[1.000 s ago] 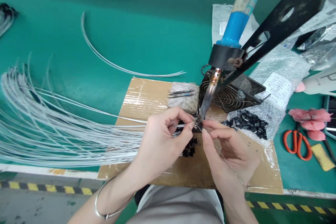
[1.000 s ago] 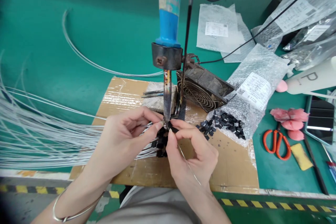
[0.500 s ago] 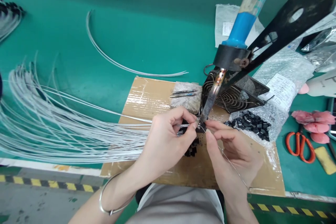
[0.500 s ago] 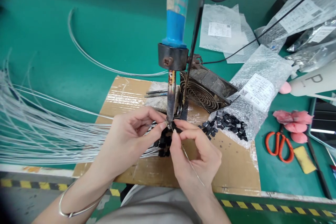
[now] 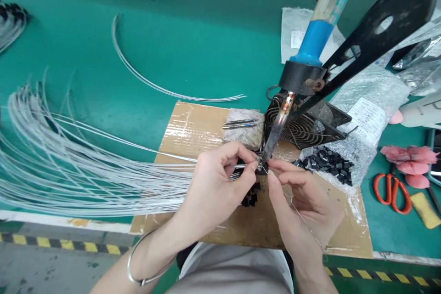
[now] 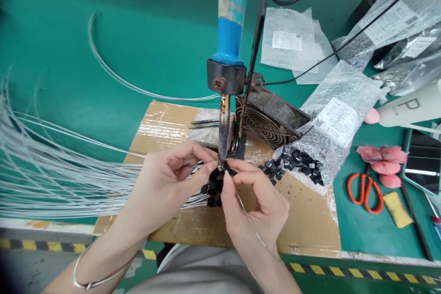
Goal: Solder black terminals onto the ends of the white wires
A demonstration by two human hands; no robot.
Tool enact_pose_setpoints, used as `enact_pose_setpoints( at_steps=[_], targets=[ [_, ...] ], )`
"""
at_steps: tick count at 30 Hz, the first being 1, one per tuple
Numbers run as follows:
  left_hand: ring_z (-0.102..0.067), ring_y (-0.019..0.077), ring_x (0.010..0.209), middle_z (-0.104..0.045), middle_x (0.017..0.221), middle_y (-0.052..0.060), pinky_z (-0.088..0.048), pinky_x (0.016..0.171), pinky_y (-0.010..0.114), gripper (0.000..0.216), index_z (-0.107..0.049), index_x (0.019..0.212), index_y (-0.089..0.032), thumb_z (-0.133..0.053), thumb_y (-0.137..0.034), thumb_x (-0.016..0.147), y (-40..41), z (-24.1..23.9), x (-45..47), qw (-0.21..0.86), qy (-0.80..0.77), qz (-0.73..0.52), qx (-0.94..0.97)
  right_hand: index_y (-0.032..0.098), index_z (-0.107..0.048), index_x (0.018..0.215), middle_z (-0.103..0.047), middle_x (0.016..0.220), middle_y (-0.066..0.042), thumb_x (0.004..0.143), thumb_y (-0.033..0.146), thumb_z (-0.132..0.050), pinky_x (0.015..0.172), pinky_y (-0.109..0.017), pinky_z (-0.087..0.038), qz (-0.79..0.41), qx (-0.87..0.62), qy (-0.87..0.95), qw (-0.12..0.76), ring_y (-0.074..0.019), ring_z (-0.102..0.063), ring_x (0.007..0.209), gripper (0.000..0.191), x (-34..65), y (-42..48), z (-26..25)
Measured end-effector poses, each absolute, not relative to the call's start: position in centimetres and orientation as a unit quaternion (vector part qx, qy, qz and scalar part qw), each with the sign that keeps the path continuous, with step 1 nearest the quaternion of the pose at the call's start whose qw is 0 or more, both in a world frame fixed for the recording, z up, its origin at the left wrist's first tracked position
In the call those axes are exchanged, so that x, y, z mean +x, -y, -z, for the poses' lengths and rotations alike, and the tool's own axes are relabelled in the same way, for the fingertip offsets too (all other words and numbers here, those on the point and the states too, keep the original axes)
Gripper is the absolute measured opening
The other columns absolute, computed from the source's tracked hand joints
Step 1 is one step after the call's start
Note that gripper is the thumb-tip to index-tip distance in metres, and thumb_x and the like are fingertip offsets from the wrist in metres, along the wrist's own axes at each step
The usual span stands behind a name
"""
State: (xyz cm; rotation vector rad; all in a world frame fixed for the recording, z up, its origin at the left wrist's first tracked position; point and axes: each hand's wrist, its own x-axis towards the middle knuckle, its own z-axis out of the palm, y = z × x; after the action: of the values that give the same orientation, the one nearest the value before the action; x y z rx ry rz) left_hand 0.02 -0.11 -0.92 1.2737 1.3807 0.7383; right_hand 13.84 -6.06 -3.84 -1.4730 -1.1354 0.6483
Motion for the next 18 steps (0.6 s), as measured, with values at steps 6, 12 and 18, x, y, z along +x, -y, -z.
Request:
enact_pose_setpoints(
  at_steps=[6,12,18],
  targets=[
    [-0.060,0.0173,0.065,-0.073,0.077,0.005,-0.036,0.055,0.030,0.015,-0.066,0.074,-0.019,-0.061,-0.032,0.081,0.08,1.02,0.01,0.530,-0.582,-0.309,0.534,0.024,-0.072,0.083,-0.085,0.107,-0.002,0.092,0.013,-0.077,0.087,-0.028,-0.064,-0.274,-0.614,0.481,0.562,-0.0164,-0.082,0.095,0.015,13.70,6.07,3.82],
    [-0.062,0.0180,0.067,-0.073,0.076,0.005,-0.038,0.056,0.030,0.014,-0.066,0.074,-0.019,-0.061,-0.030,0.080,0.19,1.18,0.02,0.529,-0.579,-0.318,0.532,0.024,-0.072,0.083,-0.085,0.106,-0.003,0.092,0.015,-0.078,0.086,-0.029,-0.064,-0.268,-0.615,0.482,0.564,-0.0174,-0.082,0.095,0.014,13.65,6.09,3.97],
    [-0.063,0.0176,0.067,-0.075,0.077,0.005,-0.040,0.056,0.029,0.012,-0.066,0.072,-0.020,-0.062,-0.028,0.080,0.21,1.05,-0.03,0.525,-0.572,-0.331,0.536,0.024,-0.072,0.084,-0.085,0.105,-0.003,0.092,0.014,-0.078,0.086,-0.031,-0.064,-0.264,-0.619,0.478,0.565,-0.0176,-0.082,0.094,0.014,13.54,6.09,3.93]
  ],
)
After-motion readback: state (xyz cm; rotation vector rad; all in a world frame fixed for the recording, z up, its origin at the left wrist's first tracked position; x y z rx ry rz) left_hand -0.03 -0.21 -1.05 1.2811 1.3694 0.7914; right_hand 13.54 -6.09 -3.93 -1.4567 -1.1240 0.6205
